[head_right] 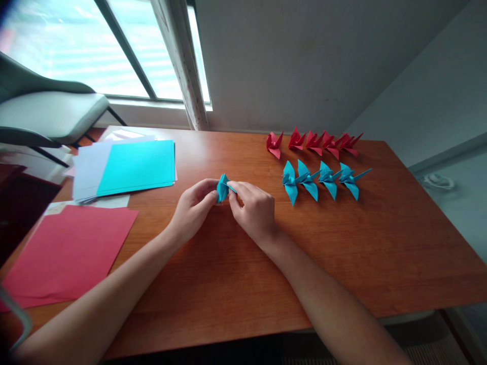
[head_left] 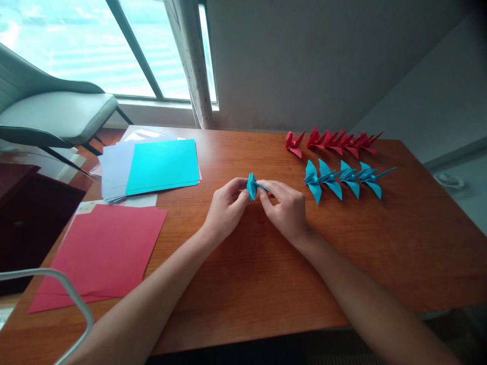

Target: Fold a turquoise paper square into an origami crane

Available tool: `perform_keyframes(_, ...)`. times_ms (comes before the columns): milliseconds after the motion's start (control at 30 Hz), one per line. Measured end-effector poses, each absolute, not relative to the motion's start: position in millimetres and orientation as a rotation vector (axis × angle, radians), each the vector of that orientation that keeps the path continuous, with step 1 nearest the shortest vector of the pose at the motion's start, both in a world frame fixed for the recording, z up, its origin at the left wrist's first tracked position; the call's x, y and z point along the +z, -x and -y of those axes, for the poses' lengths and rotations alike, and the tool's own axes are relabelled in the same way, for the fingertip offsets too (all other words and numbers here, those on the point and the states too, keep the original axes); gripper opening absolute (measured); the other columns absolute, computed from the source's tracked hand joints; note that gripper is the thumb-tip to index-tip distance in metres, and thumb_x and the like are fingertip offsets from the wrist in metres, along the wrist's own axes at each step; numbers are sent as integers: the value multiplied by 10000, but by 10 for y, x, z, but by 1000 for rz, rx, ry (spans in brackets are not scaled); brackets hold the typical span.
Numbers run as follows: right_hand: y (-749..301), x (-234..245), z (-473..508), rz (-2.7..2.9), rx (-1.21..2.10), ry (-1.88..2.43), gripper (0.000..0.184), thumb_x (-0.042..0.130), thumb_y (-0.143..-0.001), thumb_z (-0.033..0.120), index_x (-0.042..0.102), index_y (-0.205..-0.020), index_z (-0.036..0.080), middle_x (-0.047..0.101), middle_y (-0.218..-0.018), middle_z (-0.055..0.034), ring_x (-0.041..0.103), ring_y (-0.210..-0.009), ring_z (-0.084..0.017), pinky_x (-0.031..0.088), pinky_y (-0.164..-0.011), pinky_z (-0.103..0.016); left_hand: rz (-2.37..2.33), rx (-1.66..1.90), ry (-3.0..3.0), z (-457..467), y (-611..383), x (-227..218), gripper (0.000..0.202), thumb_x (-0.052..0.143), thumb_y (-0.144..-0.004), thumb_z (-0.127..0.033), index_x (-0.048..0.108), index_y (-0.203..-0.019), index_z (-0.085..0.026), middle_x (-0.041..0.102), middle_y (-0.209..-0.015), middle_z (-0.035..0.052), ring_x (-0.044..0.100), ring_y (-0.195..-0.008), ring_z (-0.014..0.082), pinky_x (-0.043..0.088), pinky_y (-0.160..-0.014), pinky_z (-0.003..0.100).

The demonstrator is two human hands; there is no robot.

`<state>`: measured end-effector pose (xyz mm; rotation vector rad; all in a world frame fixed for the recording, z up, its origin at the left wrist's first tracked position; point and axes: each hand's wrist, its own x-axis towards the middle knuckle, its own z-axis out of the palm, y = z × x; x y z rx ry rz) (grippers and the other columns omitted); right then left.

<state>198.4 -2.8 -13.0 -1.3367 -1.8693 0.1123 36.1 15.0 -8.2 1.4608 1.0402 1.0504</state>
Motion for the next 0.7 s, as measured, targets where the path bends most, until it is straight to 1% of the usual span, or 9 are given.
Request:
perform_keyframes(67, -1984, -134, 33, 1892, 106, 1318, 226, 557, -934, 172, 722, -1080, 229, 785, -1077, -50, 747, -978, -214, 580, -891, -341, -1033, 1067, -1420, -161, -370, -91, 222, 619, -871, -282, 716, -1037, -172, 754, -1035, 60, 685, -943, 205, 550, -842, 303)
perform_keyframes(233, -1985, -130, 36, 1907, 100, 1279, 230, 551, -946, 180, 726, -1092, 215, 780, -1098, -56, 741, -1014, -210, 580, -922, -339, -998, 1077, -1335, -172, -390, -86, 240, 671, -847, -324, 714, -1010, -153, 756, -1036, 72, 702, -913, 192, 553, -855, 295)
perform_keyframes(400, -1985, -124, 39, 1933, 109, 1274, 228, 547, -965, 220, 731, -1099, 231, 772, -1137, -49, 732, -1048, -209, 574, -959, -347, -1001, 1094, -1382, -179, -399, -101, 254, 689, -813, -263, 702, -1040, -149, 752, -1062, 82, 711, -926, 191, 558, -872, 302)
perform_keyframes(533, -1980, -117, 42, 1930, 101, 1253, 213, 551, -971, 230, 736, -1074, 227, 775, -1123, -50, 730, -1048, -203, 570, -961, -334, -1038, 1097, -1446, -183, -389, -147, 259, 673, -822, -271, 696, -1054, -157, 748, -1041, 85, 707, -882, 190, 565, -824, 302)
perform_keyframes(633, -1972, -105, 43, 1915, 106, 1237, 195, 555, -969, 224, 734, -1045, 211, 783, -1075, -48, 737, -1008, -199, 571, -942, -322, -1113, 1083, -1550, -184, -363, -174, 244, 653, -843, -290, 708, -1043, -162, 743, -962, 67, 680, -812, 172, 545, -781, 283)
perform_keyframes(700, -1968, -97, 43, 1917, 117, 1208, 185, 557, -967, 212, 728, -1039, 198, 783, -1058, -52, 738, -993, -194, 570, -929, -309, -1182, 1063, -1639, -183, -341, -178, 223, 638, -857, -307, 719, -1006, -162, 727, -879, 45, 636, -754, 152, 514, -733, 257)
